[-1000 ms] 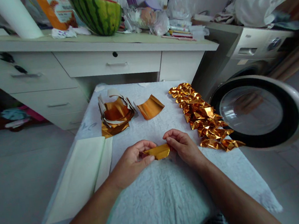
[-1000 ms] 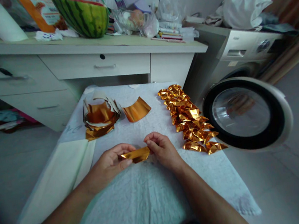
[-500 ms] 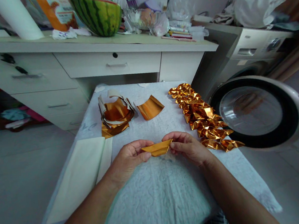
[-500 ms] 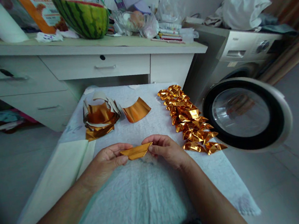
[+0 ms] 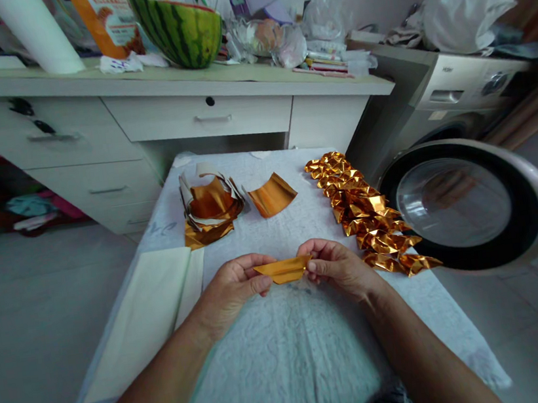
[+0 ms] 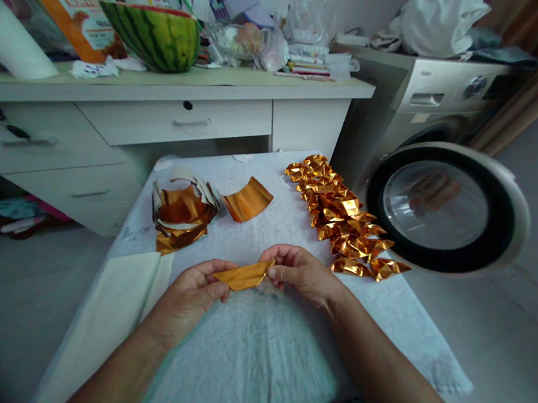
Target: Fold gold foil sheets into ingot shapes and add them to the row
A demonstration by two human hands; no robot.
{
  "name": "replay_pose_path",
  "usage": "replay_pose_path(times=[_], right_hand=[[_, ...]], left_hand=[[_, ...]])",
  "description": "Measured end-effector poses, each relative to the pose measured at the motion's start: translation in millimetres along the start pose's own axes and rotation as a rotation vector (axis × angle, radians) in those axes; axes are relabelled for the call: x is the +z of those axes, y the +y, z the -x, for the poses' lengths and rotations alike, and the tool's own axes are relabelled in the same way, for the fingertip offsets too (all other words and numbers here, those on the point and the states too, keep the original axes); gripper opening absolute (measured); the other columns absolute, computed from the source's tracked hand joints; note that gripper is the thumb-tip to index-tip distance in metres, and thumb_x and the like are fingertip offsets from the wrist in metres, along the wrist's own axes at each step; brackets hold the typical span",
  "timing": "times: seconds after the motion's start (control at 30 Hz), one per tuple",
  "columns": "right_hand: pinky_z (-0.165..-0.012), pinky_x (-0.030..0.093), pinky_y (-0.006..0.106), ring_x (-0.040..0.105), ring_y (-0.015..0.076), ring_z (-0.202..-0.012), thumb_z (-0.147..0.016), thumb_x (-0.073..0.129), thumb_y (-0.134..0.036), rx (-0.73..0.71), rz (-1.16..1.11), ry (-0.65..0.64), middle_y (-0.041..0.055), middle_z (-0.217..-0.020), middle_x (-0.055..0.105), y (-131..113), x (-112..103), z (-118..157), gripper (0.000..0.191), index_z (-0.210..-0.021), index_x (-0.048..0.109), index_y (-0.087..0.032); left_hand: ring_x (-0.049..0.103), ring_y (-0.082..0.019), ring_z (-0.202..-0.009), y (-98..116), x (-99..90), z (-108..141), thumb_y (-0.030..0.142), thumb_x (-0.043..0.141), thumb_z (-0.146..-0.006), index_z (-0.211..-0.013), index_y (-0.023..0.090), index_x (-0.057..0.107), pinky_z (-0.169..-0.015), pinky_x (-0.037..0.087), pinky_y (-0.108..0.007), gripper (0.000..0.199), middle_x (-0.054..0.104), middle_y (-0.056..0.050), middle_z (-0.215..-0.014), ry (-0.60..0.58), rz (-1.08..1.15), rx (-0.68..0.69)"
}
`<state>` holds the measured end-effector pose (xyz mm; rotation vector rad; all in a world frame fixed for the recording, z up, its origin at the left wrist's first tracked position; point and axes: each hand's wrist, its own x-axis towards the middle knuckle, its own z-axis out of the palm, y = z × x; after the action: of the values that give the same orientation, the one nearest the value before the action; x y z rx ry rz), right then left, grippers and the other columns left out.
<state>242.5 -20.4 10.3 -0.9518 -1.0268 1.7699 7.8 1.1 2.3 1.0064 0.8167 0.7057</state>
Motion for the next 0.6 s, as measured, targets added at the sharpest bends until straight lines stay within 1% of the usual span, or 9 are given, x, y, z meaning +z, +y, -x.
replay_pose_path(times=[0.1,0.17,0.3,0.37,0.47,0.6], right_hand=[[-0.053,0.036,0.018,0.049,0.0060,-0.054,-0.070,0.083,-0.034,0.008,-0.003,0.005,-0.0035,-0.066,0.060,0.6,-0.1,0.1,0.032,-0.088,0.064,-0.016],[-0.053,0.036,0.019,0.049,0.0062,-0.054,-0.070,0.083,-0.034,0.020,-0.014,0.006,-0.0036,-0.065,0.060,1.2,-0.1,0.2,0.032,-0.086,0.063,-0.016],[-0.052,0.035,0.019,0.049,0.0065,-0.054,-0.070,0.082,-0.034,0.035,-0.031,0.007,-0.0035,-0.065,0.059,2.1,0.4,0.8,0.031,-0.084,0.061,-0.016],[-0.053,0.036,0.019,0.049,0.0068,-0.055,-0.070,0.082,-0.035,0.037,-0.026,-0.002,-0.0032,-0.065,0.059,1.7,1.2,1.1,0.031,-0.083,0.061,-0.016],[-0.053,0.035,0.019,0.049,0.0070,-0.055,-0.069,0.082,-0.036,0.049,-0.016,-0.010,-0.0031,-0.066,0.059,0.4,2.6,1.9,0.032,-0.082,0.062,-0.016],[-0.051,0.034,0.019,0.048,0.0066,-0.053,-0.069,0.082,-0.035,0.055,-0.023,-0.023,-0.0040,-0.063,0.057,0.7,3.2,2.5,0.031,-0.083,0.063,-0.016]], left_hand=[[0.051,-0.011,-0.065,0.2,0.0,0.9,0.032,0.080,-0.067,-0.097,0.014,0.067,-0.062,0.037,-0.024,0.038,0.065,-0.002,-0.077,0.013,-0.021,0.011],[0.052,-0.011,-0.067,0.9,0.7,1.3,0.032,0.080,-0.067,-0.094,0.015,0.066,-0.063,0.037,-0.024,0.035,0.064,-0.001,-0.077,0.020,-0.020,0.018],[0.059,-0.016,-0.087,1.2,2.5,1.8,0.028,0.080,-0.067,-0.089,0.017,0.065,-0.078,0.042,-0.028,0.030,0.066,-0.003,-0.098,-0.008,0.069,0.050],[0.059,-0.018,-0.092,0.7,3.1,2.2,0.028,0.080,-0.068,-0.088,0.017,0.064,-0.084,0.042,-0.030,0.028,0.066,-0.004,-0.102,-0.019,0.093,0.053],[0.060,-0.017,-0.085,0.3,3.3,2.8,0.030,0.081,-0.066,-0.086,0.016,0.064,-0.080,0.041,-0.030,0.030,0.067,-0.004,-0.093,-0.011,0.102,0.031],[0.056,-0.015,-0.075,0.6,2.6,2.6,0.032,0.082,-0.064,-0.083,0.015,0.064,-0.072,0.039,-0.027,0.031,0.065,-0.002,-0.081,-0.010,0.112,0.016]])
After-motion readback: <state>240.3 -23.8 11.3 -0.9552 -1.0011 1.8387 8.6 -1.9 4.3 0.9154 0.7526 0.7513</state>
